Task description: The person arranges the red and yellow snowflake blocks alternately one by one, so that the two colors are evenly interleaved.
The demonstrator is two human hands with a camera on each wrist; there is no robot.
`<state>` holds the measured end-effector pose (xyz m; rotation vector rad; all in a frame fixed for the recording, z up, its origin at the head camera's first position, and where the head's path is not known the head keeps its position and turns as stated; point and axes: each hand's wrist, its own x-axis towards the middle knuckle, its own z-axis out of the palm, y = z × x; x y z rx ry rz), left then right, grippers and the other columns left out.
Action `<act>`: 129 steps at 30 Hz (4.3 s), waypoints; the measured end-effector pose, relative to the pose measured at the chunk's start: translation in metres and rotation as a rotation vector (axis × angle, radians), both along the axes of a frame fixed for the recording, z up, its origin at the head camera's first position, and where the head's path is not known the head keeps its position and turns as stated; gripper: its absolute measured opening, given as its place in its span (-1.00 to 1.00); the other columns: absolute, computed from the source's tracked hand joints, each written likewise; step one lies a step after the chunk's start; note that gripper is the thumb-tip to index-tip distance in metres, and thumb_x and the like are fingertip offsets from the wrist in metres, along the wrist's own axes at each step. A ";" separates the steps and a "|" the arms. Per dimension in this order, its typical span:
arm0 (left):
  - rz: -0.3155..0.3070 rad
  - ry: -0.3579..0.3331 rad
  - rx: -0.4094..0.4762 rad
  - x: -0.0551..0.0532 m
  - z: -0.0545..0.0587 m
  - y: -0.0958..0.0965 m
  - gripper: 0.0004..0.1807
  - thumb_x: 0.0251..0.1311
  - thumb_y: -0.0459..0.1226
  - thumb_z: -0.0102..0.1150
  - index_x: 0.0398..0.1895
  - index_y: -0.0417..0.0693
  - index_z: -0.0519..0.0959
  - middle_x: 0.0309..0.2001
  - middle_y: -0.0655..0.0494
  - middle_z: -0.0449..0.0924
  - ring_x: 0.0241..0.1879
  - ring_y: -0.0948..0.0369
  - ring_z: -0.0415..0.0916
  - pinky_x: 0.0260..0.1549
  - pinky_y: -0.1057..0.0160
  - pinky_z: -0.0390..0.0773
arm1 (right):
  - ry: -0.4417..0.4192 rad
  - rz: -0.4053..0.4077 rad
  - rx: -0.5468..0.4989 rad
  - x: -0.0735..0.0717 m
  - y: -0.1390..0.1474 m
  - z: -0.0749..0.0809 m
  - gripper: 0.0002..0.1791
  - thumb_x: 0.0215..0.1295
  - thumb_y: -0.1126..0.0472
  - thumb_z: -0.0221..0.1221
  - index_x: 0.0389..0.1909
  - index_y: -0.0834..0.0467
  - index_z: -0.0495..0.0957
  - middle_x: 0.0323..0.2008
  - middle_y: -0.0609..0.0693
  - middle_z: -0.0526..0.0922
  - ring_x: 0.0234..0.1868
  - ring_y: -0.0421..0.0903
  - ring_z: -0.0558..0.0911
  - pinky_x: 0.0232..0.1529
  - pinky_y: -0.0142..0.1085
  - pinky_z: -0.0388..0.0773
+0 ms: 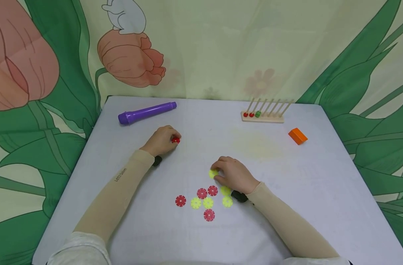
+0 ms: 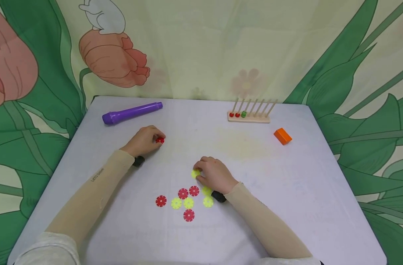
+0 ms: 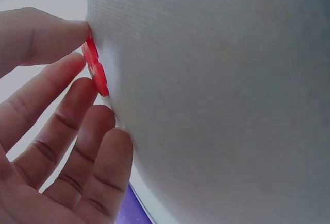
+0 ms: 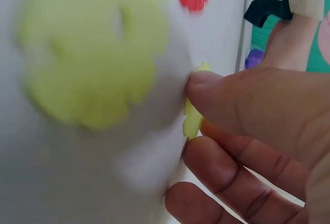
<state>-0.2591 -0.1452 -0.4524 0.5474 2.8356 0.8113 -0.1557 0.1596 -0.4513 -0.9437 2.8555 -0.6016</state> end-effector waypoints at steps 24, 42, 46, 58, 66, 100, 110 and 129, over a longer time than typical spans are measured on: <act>-0.063 -0.008 0.024 -0.013 -0.001 0.013 -0.71 0.27 -0.44 0.31 0.06 -0.19 0.72 -0.01 -0.07 0.72 0.02 0.01 0.64 0.17 0.03 0.61 | -0.106 -0.017 -0.034 -0.108 -0.078 0.001 -0.73 0.31 0.22 0.40 -0.01 0.21 0.74 -0.11 0.07 0.75 -0.05 -0.02 0.69 0.17 -0.12 0.60; -0.075 -0.029 0.001 -0.017 0.003 0.022 -0.60 0.23 -0.38 0.38 0.16 -0.19 0.67 0.04 -0.08 0.73 0.02 0.03 0.63 0.14 0.07 0.61 | -0.137 -0.073 -0.126 -0.120 -0.086 -0.002 -0.71 0.30 0.28 0.35 0.03 0.24 0.73 -0.10 0.13 0.75 -0.06 0.01 0.67 0.12 -0.12 0.61; -0.081 -0.039 -0.011 -0.017 0.005 0.027 -0.61 0.23 -0.35 0.42 0.13 -0.19 0.68 0.01 -0.09 0.72 -0.01 0.04 0.63 0.10 0.09 0.62 | -0.170 -0.072 -0.186 -0.116 -0.076 -0.002 -0.70 0.33 0.33 0.28 0.06 0.23 0.71 -0.04 0.11 0.77 -0.11 -0.02 0.68 0.04 -0.17 0.64; -0.068 -0.034 -0.089 -0.018 0.013 0.039 -0.68 0.23 -0.28 0.45 0.05 -0.15 0.73 -0.07 -0.05 0.72 -0.09 0.07 0.60 0.05 0.09 0.60 | -0.249 0.018 -0.221 -0.050 -0.029 -0.004 -0.82 0.34 0.25 0.34 -0.06 0.09 0.75 -0.19 -0.09 0.75 -0.22 -0.18 0.59 -0.11 -0.30 0.58; -0.072 -0.058 -0.056 -0.020 0.014 0.040 -0.71 0.26 -0.34 0.41 0.05 -0.17 0.73 -0.03 -0.07 0.74 -0.07 0.07 0.62 0.08 0.09 0.61 | -0.277 0.177 -0.181 0.001 0.003 -0.008 -0.85 0.31 0.14 0.41 -0.12 -0.03 0.76 -0.17 -0.25 0.70 -0.11 -0.29 0.62 0.03 -0.31 0.63; -0.055 -0.080 -0.035 -0.014 0.012 0.037 -0.70 0.25 -0.35 0.41 0.05 -0.18 0.73 0.01 -0.05 0.75 -0.03 0.06 0.66 0.12 0.08 0.63 | 0.030 0.166 0.044 -0.011 -0.017 0.007 -0.87 0.22 0.24 0.43 -0.21 0.06 0.79 -0.27 -0.08 0.72 -0.22 -0.17 0.58 -0.11 -0.32 0.63; -0.044 -0.082 -0.051 -0.014 0.013 0.039 -0.69 0.24 -0.34 0.43 0.05 -0.17 0.73 0.00 -0.04 0.75 -0.04 0.06 0.65 0.11 0.07 0.63 | -0.025 0.053 0.034 -0.055 -0.043 0.008 -0.85 0.27 0.25 0.39 -0.16 0.16 0.80 -0.23 0.00 0.76 -0.23 -0.11 0.62 -0.07 -0.23 0.62; -0.070 -0.036 -0.092 -0.012 0.016 0.040 -0.68 0.23 -0.36 0.43 0.05 -0.21 0.73 0.02 -0.09 0.75 0.06 0.00 0.66 0.18 0.03 0.61 | -0.054 -0.144 0.012 -0.104 -0.077 0.012 -0.88 0.37 0.27 0.32 -0.21 0.20 0.80 -0.25 0.07 0.76 -0.13 0.03 0.63 0.07 -0.13 0.60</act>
